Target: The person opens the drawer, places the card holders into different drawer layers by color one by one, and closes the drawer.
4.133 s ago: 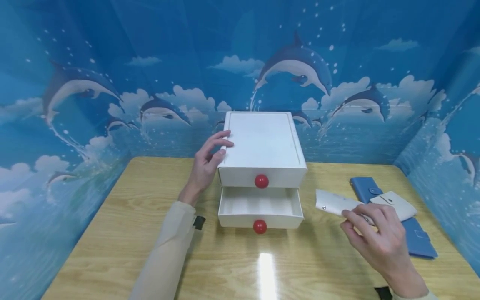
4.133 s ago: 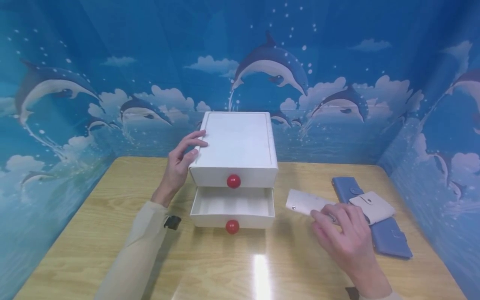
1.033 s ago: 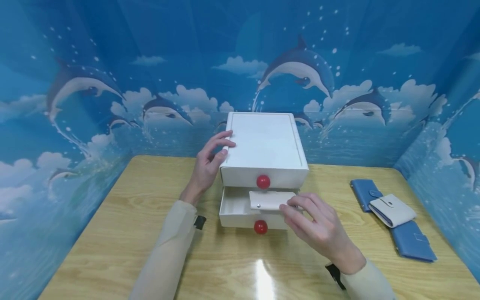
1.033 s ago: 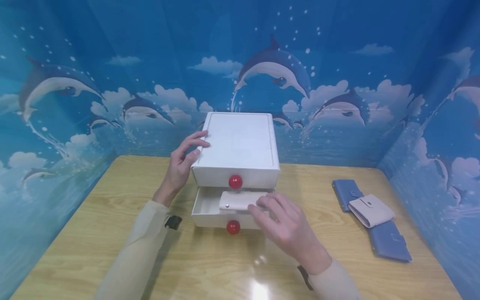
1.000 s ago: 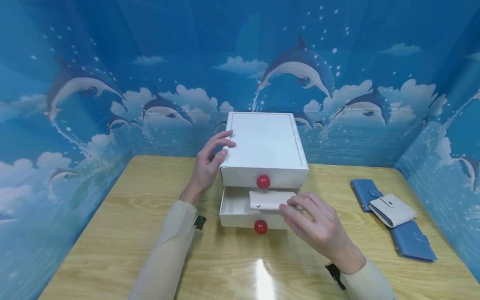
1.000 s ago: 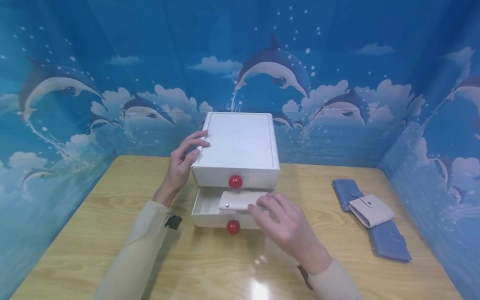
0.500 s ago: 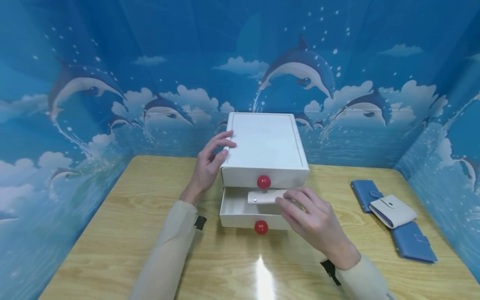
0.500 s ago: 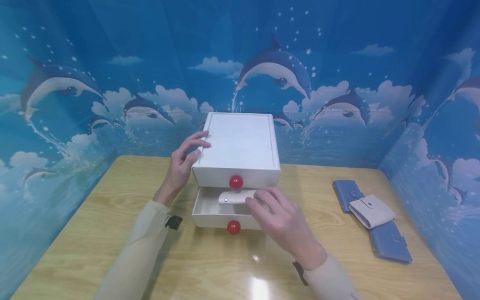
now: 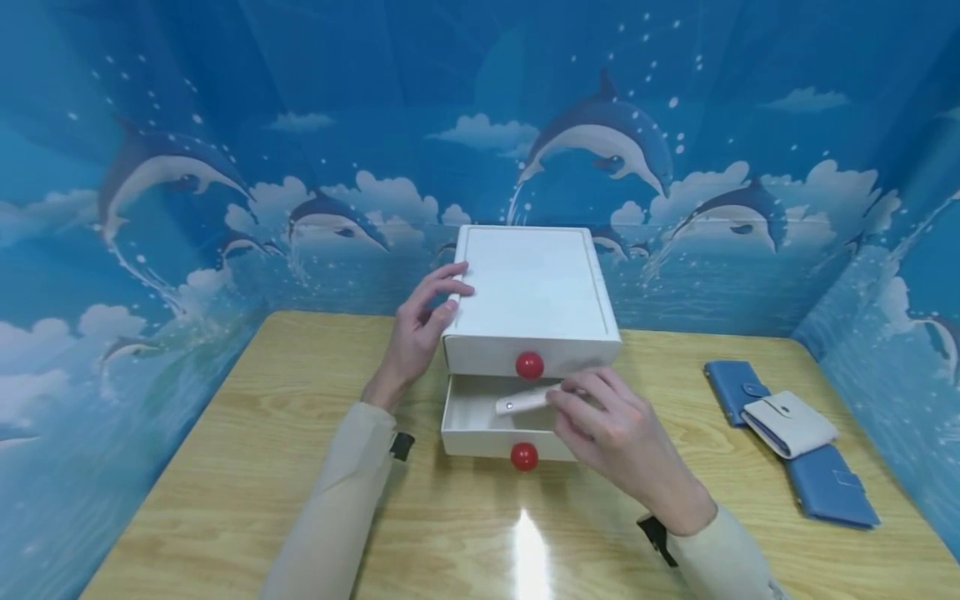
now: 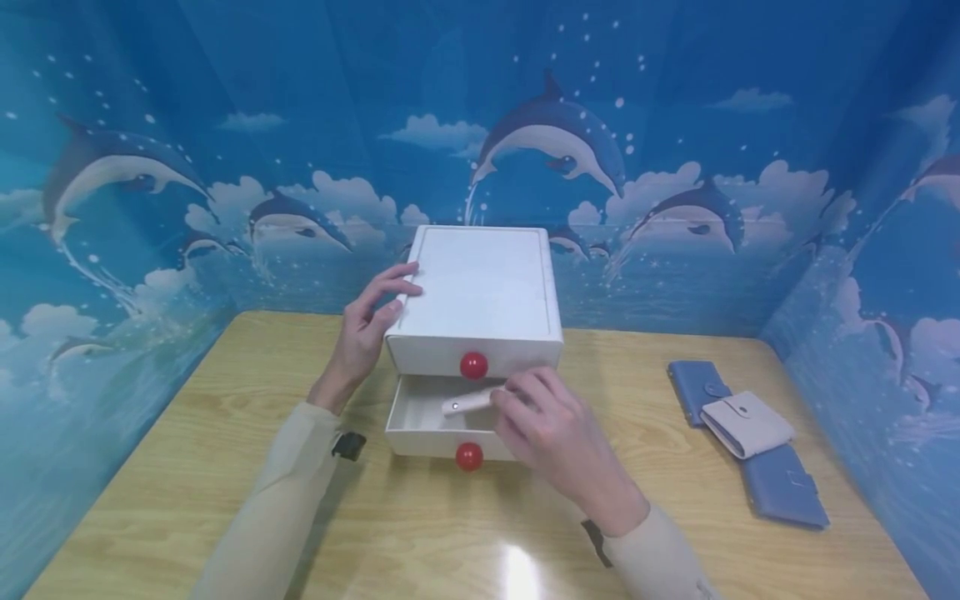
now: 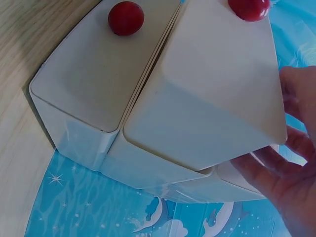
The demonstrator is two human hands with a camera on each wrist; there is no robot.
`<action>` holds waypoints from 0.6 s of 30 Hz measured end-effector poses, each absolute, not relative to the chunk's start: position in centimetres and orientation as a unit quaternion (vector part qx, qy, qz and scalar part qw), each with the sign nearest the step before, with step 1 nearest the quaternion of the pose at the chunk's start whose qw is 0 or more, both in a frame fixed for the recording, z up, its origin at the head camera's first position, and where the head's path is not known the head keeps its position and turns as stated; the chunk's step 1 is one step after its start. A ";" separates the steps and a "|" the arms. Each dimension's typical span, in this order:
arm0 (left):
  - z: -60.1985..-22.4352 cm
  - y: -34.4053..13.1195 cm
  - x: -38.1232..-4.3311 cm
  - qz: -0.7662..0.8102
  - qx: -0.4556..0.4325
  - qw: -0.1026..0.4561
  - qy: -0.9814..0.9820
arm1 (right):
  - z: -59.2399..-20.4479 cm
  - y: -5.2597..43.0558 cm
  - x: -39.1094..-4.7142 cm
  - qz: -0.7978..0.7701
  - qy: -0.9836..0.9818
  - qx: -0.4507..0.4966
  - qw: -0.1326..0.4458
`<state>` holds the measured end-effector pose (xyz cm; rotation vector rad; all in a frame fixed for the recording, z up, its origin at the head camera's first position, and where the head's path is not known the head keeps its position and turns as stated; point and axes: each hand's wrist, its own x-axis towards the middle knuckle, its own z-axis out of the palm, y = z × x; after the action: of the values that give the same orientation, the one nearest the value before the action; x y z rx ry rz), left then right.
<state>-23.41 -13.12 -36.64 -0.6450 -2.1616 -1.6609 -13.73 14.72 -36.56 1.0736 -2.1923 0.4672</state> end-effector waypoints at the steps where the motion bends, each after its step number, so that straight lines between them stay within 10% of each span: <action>1: -36.6 -13.1 -23.4 -0.585 -0.227 0.170 -0.760 | -36.6 14.7 -13.7 0.182 -0.837 0.409 0.316; 18: -36.7 -13.2 -23.4 -0.587 -0.236 0.173 -0.755 | -36.9 15.7 -13.7 0.184 -0.838 0.412 0.307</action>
<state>-23.42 -13.23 -36.70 -0.6702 -2.1405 -1.6654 -13.67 15.66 -36.85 1.0910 -2.2163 0.4878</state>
